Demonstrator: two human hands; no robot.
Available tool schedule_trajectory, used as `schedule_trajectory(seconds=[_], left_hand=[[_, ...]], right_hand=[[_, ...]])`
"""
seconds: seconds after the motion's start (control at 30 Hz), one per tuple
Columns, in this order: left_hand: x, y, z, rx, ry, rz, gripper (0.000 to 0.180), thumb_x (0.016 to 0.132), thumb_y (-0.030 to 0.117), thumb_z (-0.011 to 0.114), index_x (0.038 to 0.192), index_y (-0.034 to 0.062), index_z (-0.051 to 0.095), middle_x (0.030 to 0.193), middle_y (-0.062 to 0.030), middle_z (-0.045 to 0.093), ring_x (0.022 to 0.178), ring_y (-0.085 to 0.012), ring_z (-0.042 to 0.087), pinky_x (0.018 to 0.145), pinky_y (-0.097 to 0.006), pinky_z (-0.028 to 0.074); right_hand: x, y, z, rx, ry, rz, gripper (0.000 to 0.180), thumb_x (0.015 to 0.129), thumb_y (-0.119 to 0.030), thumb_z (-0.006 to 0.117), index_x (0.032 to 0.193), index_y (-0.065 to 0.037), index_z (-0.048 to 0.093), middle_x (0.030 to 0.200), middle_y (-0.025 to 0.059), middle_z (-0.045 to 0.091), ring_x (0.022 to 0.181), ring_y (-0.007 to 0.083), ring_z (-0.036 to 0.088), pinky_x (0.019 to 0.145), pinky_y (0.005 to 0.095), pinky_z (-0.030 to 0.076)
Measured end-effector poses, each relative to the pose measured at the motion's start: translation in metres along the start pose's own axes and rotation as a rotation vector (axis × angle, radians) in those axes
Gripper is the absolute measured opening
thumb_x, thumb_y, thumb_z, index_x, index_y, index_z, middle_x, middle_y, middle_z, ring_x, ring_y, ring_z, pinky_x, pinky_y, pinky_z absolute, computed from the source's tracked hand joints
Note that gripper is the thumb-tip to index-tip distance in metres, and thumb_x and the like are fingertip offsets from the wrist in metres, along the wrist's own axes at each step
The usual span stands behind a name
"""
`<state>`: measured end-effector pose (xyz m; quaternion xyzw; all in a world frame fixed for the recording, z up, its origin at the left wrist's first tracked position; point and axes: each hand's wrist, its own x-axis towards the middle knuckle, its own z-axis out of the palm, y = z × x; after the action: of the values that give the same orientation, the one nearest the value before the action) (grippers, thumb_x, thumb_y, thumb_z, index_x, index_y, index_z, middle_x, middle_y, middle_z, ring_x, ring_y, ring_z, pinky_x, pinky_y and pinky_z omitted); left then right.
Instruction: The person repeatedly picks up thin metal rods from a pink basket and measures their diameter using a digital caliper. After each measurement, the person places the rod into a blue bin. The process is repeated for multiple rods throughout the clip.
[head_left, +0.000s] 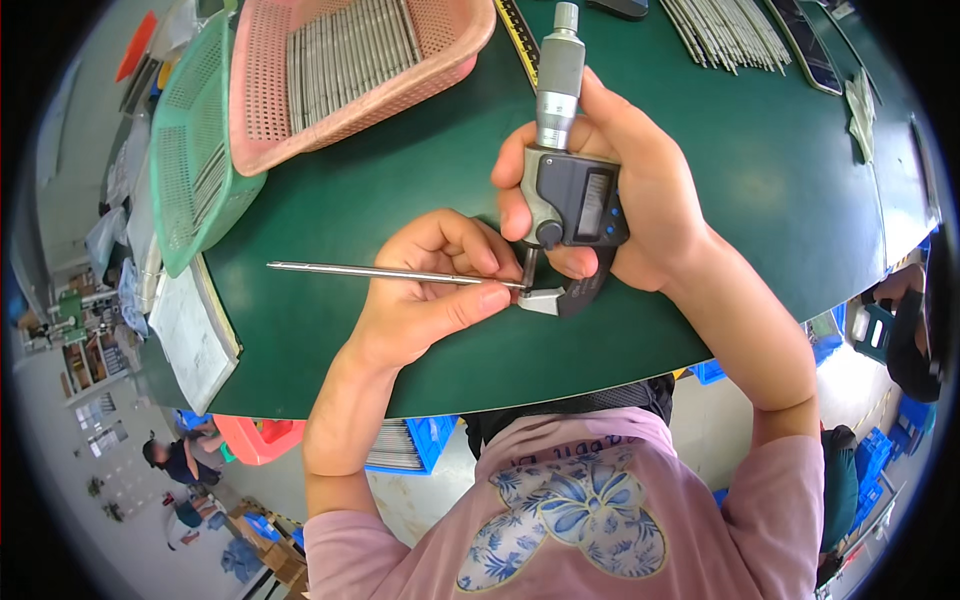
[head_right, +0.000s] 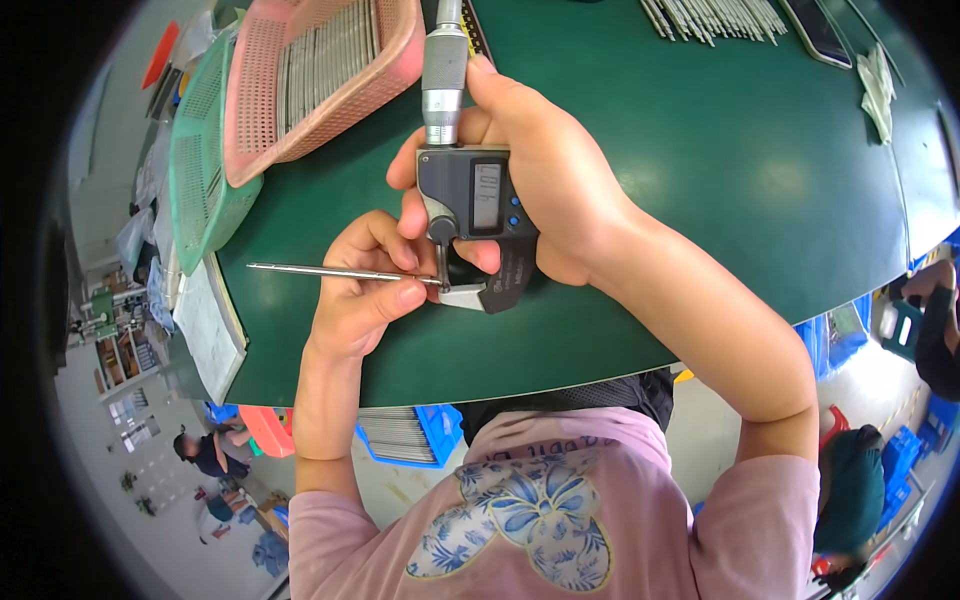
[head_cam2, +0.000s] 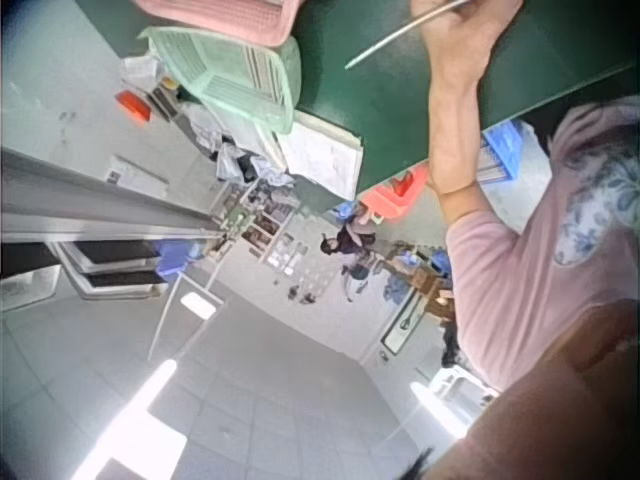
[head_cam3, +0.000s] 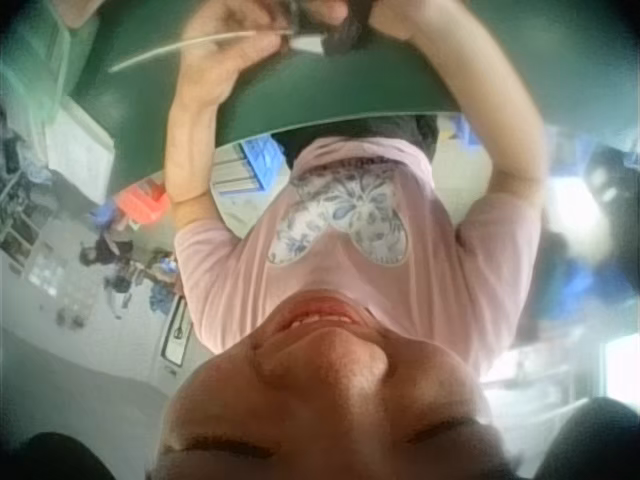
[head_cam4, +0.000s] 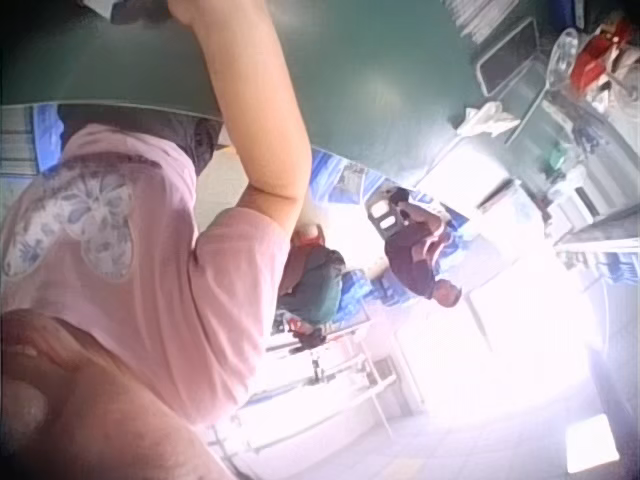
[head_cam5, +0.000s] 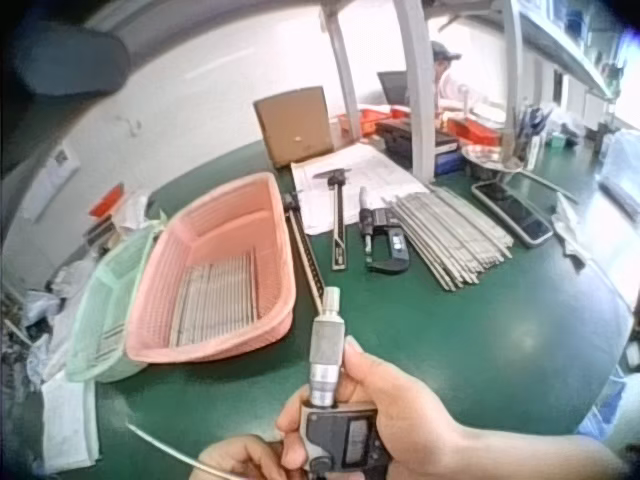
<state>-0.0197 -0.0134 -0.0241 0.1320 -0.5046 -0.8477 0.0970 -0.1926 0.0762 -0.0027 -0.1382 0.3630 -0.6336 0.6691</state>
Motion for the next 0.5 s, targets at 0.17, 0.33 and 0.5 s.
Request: schedule_trajectory(seconds=[0.17,0.33,0.5], left_hand=[[0.0022,-0.0011,-0.0033,0.023,-0.053,0.003,0.022,0.073,-0.006,0.063,0.086,0.0019,0.048,0.090,-0.0101,0.056,0.081,-0.0143,0.057,0.073,-0.026,0.048],[0.0025,-0.0006,-0.0015,-0.008,-0.044,-0.005,0.022,0.072,-0.005,0.064,0.087,0.0018,0.048,0.090,-0.0095,0.056,0.083,-0.0145,0.057,0.074,-0.026,0.047],[-0.0001,-0.0026,-0.0015,0.003,-0.045,-0.001,0.022,0.073,-0.003,0.064,0.088,0.0017,0.049,0.090,-0.0091,0.056,0.083,-0.0142,0.057,0.074,-0.027,0.047]], right_hand=[[-0.0007,0.0009,-0.0019,0.068,-0.030,0.011,0.064,0.087,-0.053,0.022,0.083,0.002,0.053,0.065,0.0168,0.057,0.037,0.0151,0.044,0.031,0.0214,0.035],[-0.0026,-0.0009,0.0007,-0.043,-0.006,-0.017,0.064,0.085,-0.057,0.027,0.079,0.001,0.054,0.063,0.0157,0.057,0.037,0.0145,0.044,0.030,0.0213,0.034],[-0.0043,-0.0007,0.0046,-0.144,0.003,-0.050,0.064,0.084,-0.058,0.030,0.078,0.001,0.055,0.062,0.0147,0.057,0.037,0.0136,0.044,0.030,0.0213,0.034]])
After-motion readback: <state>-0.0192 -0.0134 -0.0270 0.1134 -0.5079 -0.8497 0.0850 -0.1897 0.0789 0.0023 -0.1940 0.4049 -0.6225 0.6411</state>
